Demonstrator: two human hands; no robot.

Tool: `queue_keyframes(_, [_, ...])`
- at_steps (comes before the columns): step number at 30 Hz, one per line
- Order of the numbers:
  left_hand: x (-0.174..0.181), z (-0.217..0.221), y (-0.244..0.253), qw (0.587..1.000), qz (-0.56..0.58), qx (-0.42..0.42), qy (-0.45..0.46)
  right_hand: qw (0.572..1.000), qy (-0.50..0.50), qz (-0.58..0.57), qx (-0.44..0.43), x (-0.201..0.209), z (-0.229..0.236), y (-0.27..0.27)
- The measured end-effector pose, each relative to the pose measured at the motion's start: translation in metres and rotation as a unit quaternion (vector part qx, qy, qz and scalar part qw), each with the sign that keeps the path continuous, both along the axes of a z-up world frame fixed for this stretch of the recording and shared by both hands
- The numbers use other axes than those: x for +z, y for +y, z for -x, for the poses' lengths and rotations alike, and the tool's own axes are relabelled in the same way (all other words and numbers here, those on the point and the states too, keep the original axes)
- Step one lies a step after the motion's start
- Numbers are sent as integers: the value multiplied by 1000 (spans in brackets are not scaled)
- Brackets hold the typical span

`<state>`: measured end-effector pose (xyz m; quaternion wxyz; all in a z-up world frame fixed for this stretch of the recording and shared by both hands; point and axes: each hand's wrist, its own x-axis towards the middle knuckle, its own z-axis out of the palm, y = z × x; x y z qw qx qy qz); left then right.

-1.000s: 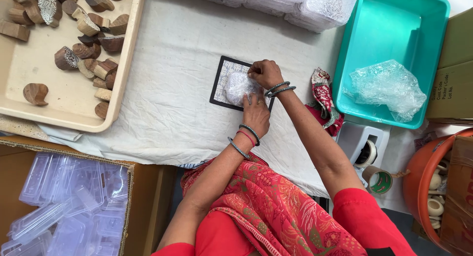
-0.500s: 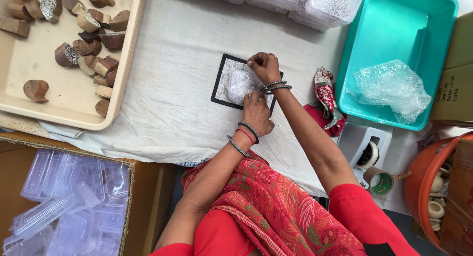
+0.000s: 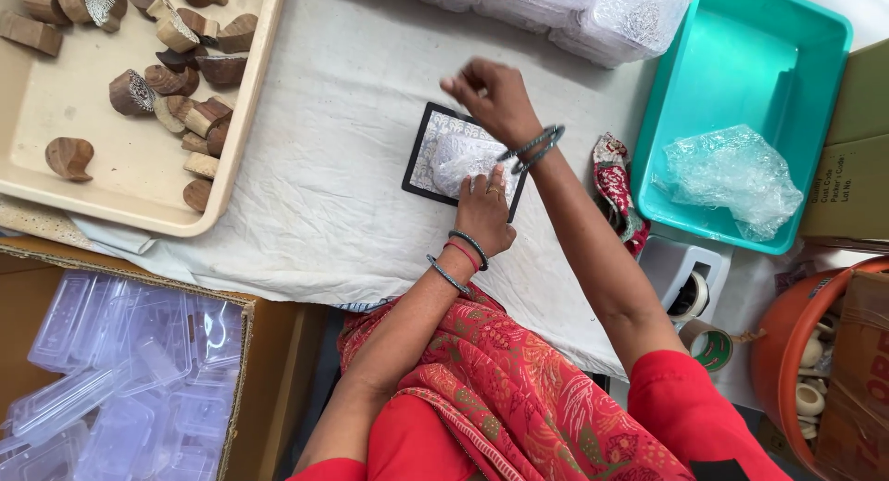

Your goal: The person wraps a small rectangular object in bubble wrap on a table. They fold the wrap around the item and secure it with pieces of clear tape. The person then places the wrapped item into a clear plastic container.

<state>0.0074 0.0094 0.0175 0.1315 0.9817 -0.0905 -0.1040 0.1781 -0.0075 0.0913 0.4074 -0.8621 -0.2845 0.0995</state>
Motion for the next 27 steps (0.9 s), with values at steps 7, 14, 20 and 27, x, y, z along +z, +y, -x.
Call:
queue_keyframes(7, [8, 0, 2, 1000, -2, -8, 13, 999, -9, 38, -1, -85, 40, -98])
queue_keyframes(14, [2, 1, 2, 1000, -5, -6, -9, 993, -45, 91, 67, -83, 47, -90])
queue_keyframes(20, [10, -1, 4, 1000, 3, -10, 21, 987, -54, 148, 35, -96, 37, -77])
queue_keyframes(27, [15, -4, 5, 999, -15, -16, 24, 993, -7, 121, 2, -125, 22, -65])
